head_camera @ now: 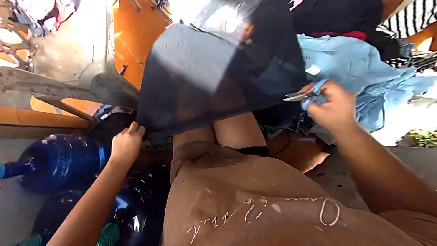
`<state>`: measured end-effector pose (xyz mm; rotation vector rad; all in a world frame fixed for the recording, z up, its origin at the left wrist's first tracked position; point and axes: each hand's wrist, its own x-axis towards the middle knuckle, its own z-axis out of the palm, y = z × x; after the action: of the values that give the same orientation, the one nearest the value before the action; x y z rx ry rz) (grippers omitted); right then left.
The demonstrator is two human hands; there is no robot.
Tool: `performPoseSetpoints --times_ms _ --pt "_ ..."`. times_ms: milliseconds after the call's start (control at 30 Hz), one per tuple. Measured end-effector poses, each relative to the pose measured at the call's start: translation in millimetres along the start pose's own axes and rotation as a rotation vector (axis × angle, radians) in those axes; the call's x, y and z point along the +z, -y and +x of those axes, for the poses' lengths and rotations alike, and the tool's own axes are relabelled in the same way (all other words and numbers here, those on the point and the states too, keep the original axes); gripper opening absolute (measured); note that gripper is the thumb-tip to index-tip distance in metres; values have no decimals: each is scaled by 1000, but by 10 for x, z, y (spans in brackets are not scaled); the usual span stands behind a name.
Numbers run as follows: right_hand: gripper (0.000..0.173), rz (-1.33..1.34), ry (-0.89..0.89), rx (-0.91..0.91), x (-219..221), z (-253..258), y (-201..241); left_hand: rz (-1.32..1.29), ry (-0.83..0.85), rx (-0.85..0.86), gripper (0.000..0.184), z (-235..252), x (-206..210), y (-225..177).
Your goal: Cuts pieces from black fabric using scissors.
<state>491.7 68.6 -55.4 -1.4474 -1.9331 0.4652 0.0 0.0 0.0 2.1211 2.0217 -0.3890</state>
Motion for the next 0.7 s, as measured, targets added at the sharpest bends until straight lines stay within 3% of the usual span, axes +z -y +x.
performPoseSetpoints --times_ms 100,200,267,333,367,433,500,567,700 --pt "23 63 189 108 376 -355 -21 112 602 -257 31 64 424 -126" --pt "19 43 431 200 556 -531 53 150 879 -237 37 22 519 -465" --pt "19 41 526 225 629 -584 72 2 756 13 37 66 347 -755" --pt "16 62 520 184 709 -617 51 -337 436 352 38 164 381 -935" --pt "15 73 502 170 743 -620 42 -523 360 530 40 245 470 -1021" --pt "15 102 484 178 764 -581 56 -846 439 831 36 398 651 -1217" --pt "15 135 486 218 723 -502 120 -999 551 1046 23 495 807 -1371" --pt "14 210 490 262 679 -433 191 -956 507 1058 22 566 766 -1395" --pt "15 348 519 310 700 -396 344 -595 166 707 20 884 613 -1166"
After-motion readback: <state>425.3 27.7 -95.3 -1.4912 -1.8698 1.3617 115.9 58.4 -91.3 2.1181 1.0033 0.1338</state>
